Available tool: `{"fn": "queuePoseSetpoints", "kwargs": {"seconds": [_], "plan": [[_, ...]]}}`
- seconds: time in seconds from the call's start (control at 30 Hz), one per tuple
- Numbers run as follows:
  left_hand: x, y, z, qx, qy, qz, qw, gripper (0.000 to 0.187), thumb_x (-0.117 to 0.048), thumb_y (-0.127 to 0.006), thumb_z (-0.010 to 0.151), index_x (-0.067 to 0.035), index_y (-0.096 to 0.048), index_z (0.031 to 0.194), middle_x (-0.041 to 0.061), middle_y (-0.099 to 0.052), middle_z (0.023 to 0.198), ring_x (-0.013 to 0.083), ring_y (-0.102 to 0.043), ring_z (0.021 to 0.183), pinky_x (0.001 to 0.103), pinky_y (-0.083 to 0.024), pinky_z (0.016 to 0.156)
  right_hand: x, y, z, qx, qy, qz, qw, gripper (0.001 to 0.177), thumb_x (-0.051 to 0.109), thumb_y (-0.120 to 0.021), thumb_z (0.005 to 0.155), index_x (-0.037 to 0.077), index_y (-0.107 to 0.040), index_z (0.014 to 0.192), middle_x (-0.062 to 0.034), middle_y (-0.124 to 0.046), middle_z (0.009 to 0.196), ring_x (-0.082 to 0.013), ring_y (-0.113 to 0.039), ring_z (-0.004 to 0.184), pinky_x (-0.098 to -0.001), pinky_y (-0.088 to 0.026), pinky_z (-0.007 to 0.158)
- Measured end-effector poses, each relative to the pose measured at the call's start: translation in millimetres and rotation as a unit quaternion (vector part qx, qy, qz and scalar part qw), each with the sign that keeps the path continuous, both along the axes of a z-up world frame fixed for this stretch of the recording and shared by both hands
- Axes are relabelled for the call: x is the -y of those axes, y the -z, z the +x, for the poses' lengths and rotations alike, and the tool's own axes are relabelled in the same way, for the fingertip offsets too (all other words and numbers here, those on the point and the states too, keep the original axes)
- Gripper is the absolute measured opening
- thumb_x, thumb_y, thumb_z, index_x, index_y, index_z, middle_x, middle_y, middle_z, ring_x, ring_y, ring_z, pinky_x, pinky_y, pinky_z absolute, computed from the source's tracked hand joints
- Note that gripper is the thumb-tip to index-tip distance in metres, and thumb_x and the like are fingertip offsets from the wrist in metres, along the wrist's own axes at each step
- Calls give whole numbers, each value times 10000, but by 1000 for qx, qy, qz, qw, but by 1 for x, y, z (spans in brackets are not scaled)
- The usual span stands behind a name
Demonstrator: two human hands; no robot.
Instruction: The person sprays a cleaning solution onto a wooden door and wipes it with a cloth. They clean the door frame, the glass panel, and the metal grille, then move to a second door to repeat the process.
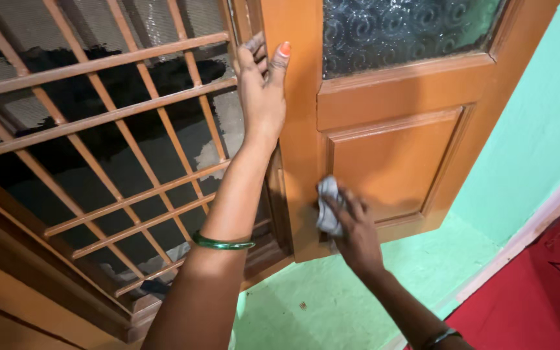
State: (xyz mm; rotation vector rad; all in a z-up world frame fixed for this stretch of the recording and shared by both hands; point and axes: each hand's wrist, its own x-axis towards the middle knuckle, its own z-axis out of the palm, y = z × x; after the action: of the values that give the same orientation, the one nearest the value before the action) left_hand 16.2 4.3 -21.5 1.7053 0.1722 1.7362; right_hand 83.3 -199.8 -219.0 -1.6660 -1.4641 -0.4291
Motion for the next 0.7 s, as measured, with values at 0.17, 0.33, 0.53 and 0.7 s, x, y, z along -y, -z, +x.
{"fn": "queuePoseSetpoints", "kwargs": {"seconds": [0.17, 0.33, 0.53, 0.7], "plan": [[-4, 6, 2, 29, 22, 43, 998, 539, -360, -621, 1084, 6, -448, 1441, 161, -550, 1451, 224, -612, 1316, 342, -512, 1127, -10, -34, 19, -21, 17, 25, 999, 898, -110, -727, 616, 240, -574, 1429, -107, -448, 1562, -414, -464, 1292, -478, -457, 1076], [-12, 12, -4, 11, 52, 58, 997, 572, -385, -615, 1083, -8, -439, 1475, 154, -526, 1469, 220, -618, 1320, 344, -517, 1126, -8, -41, 14, -72, 20, 101, 992, 813, -118, -713, 738, 258, -583, 1447, -164, -390, 1620, -422, -446, 1448, -449, -439, 1150], [-13, 19, -4, 18, 50, 102, 993, 596, -461, -550, 1132, -38, -403, 1525, 126, -447, 1445, 204, -596, 1319, 330, -478, 1157, -8, -41, 45, -176, 13, 186, 966, 820, -67, -674, 763, 171, -514, 1532, -209, -297, 1569, -353, -474, 1430, -408, -396, 1201], [-6, 24, -3, 6, -32, 92, 995, 608, -553, -461, 1147, -57, -419, 1496, 114, -466, 1371, 189, -637, 1283, 321, -486, 1142, -5, 6, 107, -218, 62, 240, 944, 746, -45, -661, 884, 96, -505, 1599, -180, -345, 1570, -327, -454, 1453, -416, -392, 1235]]}}
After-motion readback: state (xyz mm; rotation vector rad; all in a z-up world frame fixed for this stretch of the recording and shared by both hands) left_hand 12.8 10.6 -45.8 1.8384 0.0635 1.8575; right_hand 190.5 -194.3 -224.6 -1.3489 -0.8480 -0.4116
